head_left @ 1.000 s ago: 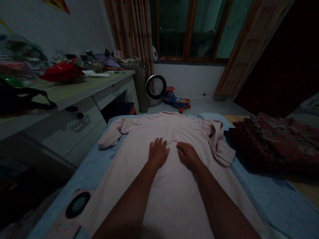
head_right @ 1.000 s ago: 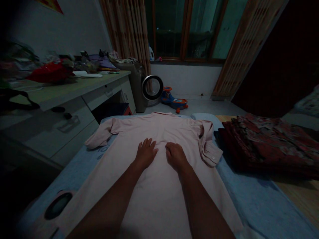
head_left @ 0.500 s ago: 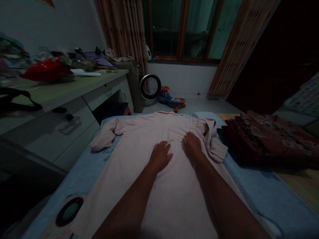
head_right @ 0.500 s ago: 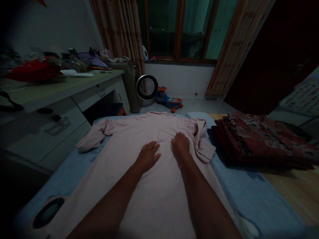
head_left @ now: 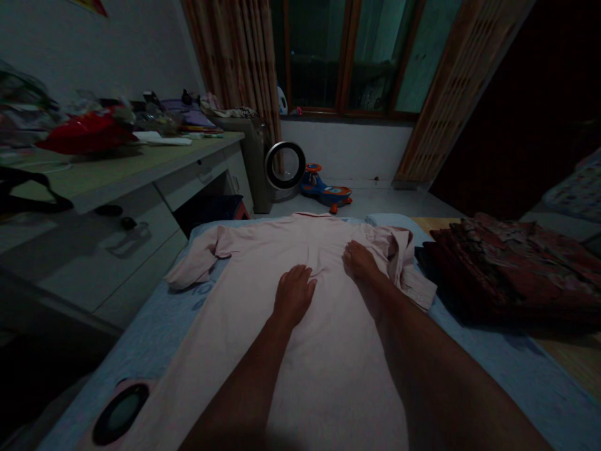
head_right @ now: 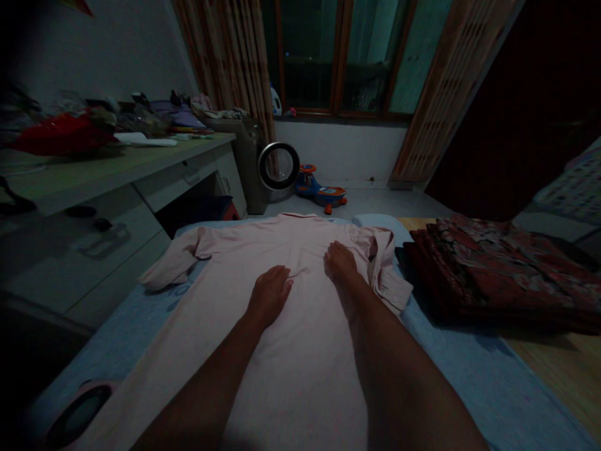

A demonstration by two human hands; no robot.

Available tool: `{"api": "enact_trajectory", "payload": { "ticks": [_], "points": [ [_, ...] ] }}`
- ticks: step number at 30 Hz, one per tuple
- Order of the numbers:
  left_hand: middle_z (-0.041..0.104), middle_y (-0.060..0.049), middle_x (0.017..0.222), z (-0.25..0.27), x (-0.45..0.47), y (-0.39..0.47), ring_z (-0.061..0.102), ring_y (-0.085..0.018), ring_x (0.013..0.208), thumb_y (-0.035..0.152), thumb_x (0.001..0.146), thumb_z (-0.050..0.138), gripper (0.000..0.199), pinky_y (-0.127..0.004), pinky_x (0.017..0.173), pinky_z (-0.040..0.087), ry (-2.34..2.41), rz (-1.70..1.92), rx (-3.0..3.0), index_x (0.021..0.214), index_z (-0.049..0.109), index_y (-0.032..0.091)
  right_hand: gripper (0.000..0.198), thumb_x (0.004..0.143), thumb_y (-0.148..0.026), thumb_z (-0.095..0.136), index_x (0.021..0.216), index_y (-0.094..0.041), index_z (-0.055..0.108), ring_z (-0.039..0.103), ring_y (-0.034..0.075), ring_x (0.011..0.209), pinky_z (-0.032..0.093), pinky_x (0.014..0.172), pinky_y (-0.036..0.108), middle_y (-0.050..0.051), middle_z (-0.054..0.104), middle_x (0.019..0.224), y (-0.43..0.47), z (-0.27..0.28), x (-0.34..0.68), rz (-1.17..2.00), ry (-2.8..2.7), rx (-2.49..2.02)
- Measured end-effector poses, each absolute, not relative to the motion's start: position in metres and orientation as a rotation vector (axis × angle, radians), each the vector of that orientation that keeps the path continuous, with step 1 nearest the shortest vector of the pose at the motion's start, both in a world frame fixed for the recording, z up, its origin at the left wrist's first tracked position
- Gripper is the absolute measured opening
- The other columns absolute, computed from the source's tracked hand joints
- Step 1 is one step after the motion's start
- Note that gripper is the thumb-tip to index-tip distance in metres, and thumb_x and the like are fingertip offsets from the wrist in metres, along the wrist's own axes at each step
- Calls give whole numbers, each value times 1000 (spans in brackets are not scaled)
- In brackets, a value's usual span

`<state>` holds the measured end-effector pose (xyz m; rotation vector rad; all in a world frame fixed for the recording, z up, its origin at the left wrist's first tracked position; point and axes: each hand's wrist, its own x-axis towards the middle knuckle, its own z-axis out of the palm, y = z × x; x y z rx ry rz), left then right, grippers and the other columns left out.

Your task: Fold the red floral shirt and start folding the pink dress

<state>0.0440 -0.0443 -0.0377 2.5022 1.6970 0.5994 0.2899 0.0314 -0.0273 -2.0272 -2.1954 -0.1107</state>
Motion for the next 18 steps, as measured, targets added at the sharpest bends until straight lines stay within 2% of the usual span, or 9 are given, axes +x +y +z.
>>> {"api": "enact_trajectory", "payload": {
  "ticks": [3,6,9,11,14,16,18],
  "points": [
    [60,-12,137,-40,37,-41,49,-24,132,35,101,38,38,-41,112,36,1781,562,2475,130,58,19,43,99,-42,41,129,-16,57,48,24,130,35,106,34,15,54,142,32,-31,289,-100,-2172,-2060],
    [59,-11,139,-43,35,-41,49,-24,131,36,99,44,35,-42,111,35,1807,489,2469,128,58,21,51,100,-48,35,130,-11,55,45,29,132,32,108,41,20,51,143,35,-29,296,-100,-2059,-2176],
    [58,-12,139,-43,36,-42,48,-25,132,36,98,46,35,-42,110,35,1827,466,2490,127,58,20,52,99,-48,36,124,-9,60,45,34,132,29,110,48,23,53,140,42,-26,292,-76,-1904,-2332],
    [58,-12,139,-42,38,-43,48,-25,132,36,98,46,36,-42,109,36,1831,455,2504,127,58,20,50,98,-45,41,128,-9,58,38,36,138,25,113,50,22,47,148,46,-25,281,-111,-1877,-2335],
    [58,-12,139,-40,38,-43,48,-25,131,36,98,46,36,-42,109,36,1815,454,2519,128,57,19,48,97,-40,43,138,-14,50,28,30,145,23,115,46,16,35,158,49,-28,268,-121,-2091,-2124],
    [57,-13,139,-40,37,-43,48,-26,131,36,98,46,37,-42,109,37,1813,451,2519,129,57,19,47,98,-42,41,138,-17,51,35,28,142,29,112,43,14,39,156,49,-31,267,-47,-2174,-2062],
    [57,-13,139,-40,38,-43,48,-26,131,36,98,45,37,-43,109,37,1820,435,2515,129,57,19,48,100,-44,35,133,-15,55,44,30,134,34,108,45,18,48,148,51,-32,273,-13,-2110,-2129]
  ]
}}
